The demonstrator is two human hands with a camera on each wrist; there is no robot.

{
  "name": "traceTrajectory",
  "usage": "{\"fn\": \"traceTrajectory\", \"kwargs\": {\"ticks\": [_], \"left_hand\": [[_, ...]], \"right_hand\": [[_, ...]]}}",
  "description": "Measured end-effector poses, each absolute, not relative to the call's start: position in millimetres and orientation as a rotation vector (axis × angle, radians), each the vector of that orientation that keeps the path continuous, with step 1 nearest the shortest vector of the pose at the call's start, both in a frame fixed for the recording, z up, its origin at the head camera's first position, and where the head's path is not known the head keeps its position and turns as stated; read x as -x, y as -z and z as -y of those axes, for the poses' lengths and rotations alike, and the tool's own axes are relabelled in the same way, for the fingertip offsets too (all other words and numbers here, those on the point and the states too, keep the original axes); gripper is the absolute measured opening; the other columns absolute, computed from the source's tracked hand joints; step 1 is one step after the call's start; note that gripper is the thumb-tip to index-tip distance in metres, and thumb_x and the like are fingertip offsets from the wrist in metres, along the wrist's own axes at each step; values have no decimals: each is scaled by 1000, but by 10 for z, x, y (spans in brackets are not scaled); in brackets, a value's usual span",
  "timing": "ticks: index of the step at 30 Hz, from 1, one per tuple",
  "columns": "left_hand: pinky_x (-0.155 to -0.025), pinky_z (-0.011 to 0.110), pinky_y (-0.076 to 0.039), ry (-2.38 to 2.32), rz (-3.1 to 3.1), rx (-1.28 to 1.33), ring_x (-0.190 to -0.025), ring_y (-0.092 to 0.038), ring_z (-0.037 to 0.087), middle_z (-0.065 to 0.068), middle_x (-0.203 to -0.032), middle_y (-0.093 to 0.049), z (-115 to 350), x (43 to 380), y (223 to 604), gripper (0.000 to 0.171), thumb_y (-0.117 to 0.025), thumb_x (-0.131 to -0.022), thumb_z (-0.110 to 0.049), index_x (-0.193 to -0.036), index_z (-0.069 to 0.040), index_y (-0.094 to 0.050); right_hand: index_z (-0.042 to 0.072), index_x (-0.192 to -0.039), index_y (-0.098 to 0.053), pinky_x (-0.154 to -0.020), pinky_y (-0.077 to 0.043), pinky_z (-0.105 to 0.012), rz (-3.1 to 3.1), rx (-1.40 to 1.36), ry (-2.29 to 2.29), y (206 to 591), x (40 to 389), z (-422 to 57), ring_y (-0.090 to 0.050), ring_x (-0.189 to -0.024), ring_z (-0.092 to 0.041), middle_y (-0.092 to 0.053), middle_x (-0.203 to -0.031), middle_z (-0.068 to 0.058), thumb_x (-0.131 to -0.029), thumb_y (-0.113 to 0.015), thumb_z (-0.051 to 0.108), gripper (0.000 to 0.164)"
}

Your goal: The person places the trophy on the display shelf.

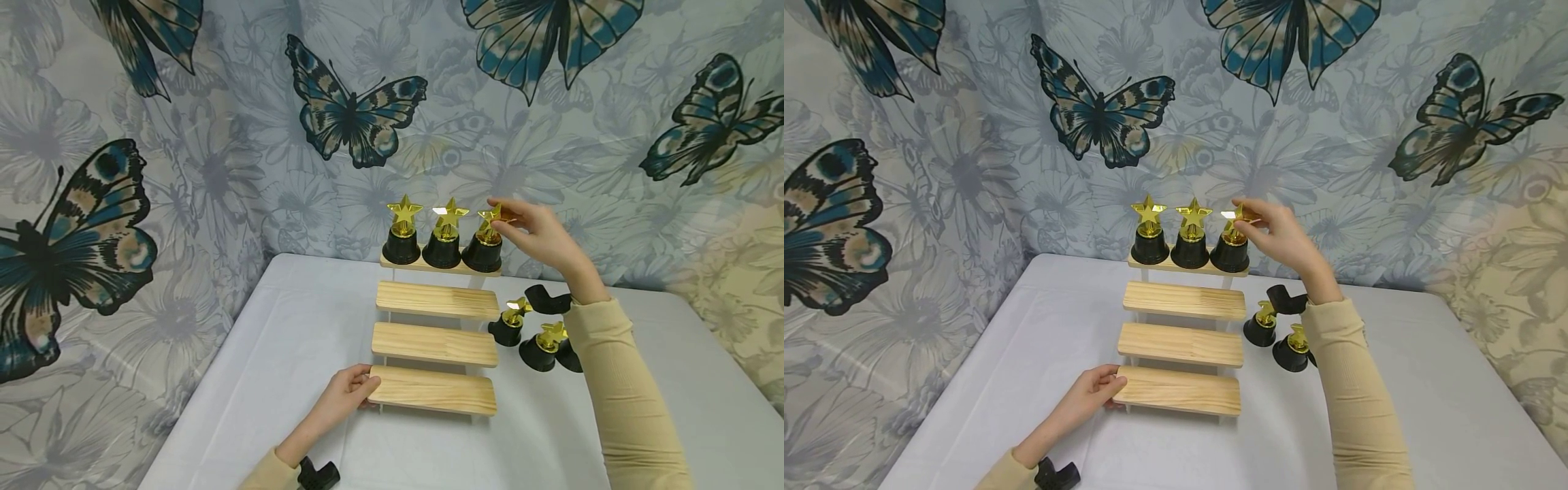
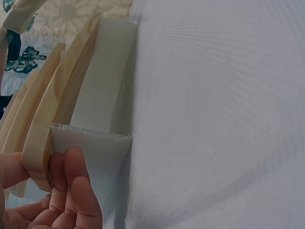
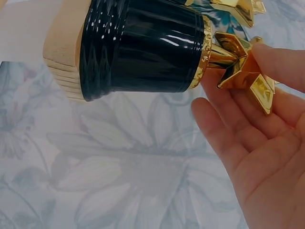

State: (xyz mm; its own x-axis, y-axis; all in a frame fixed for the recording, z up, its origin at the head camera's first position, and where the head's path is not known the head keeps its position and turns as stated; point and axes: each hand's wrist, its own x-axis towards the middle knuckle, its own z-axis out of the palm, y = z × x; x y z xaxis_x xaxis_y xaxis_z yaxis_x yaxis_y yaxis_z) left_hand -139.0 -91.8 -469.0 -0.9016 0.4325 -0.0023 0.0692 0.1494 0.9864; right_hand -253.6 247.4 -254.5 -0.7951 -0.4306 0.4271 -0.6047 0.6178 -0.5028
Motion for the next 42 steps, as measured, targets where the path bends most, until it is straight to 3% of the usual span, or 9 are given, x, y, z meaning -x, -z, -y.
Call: {"fn": "traceTrajectory", "kwargs": {"ticks": [3, 9, 13, 18, 25, 42], "left_hand": [[-62, 32, -56, -1802, -2162, -493, -71, -65, 20, 9, -84, -62, 915, 1392, 4701, 50, -55, -95, -18, -125, 20, -42], [-62, 33, -55, -1800, -2165, -484, -71, -65, 20, 8, -83, -62, 912, 1393, 4688, 49, -55, -95, -18, -125, 19, -43], [-62, 31, -55, -1797, -2168, -486, -71, -65, 20, 8, -83, -62, 911, 1398, 4691, 50, -56, -95, -19, -125, 19, -43], [-63, 29, -56, -1807, -2153, -481, -72, -65, 19, 9, -84, -63, 907, 1400, 4683, 51, -55, -95, -20, -125, 19, -42], [-64, 29, -56, -1809, -2143, -463, -72, -65, 18, 9, -84, -62, 904, 1395, 4688, 51, -55, -95, -20, -125, 19, -42], [-61, 28, -55, -1789, -2164, -458, -71, -64, 15, 8, -84, -63, 899, 1401, 4715, 52, -55, -95, -21, -125, 19, -41]], "right_hand": [[2, -137, -43, -88, -46, -22, 2587, -826, -959, 2568, 2541, -2483, -56, -102, -29, -58, -114, -17, -94, -56, 11, 47], [4, -142, -35, -93, -42, -45, 2556, -794, -1020, 2595, 2500, -2527, -50, -110, -35, -50, -125, -22, -92, -58, 9, 56], [3, -140, -39, -92, -44, -35, 2494, -787, -1007, 2660, 2435, -2612, -50, -112, -28, -48, -131, -22, -92, -58, 6, 52], [0, -133, -47, -87, -41, -13, 2410, -743, -971, 2811, 2344, -2760, -52, -105, -7, -56, -119, -17, -90, -58, 1, 44], [1, -128, -53, -86, -42, -15, 2354, -669, -907, 3040, 2194, -2929, -52, -100, 1, -61, -112, -15, -86, -62, -4, 43], [-4, -123, -55, -84, -34, -5, 2430, -497, -814, 3498, 1611, -3352, -45, -103, 9, -60, -112, -21, -86, -64, 0, 39]]}}
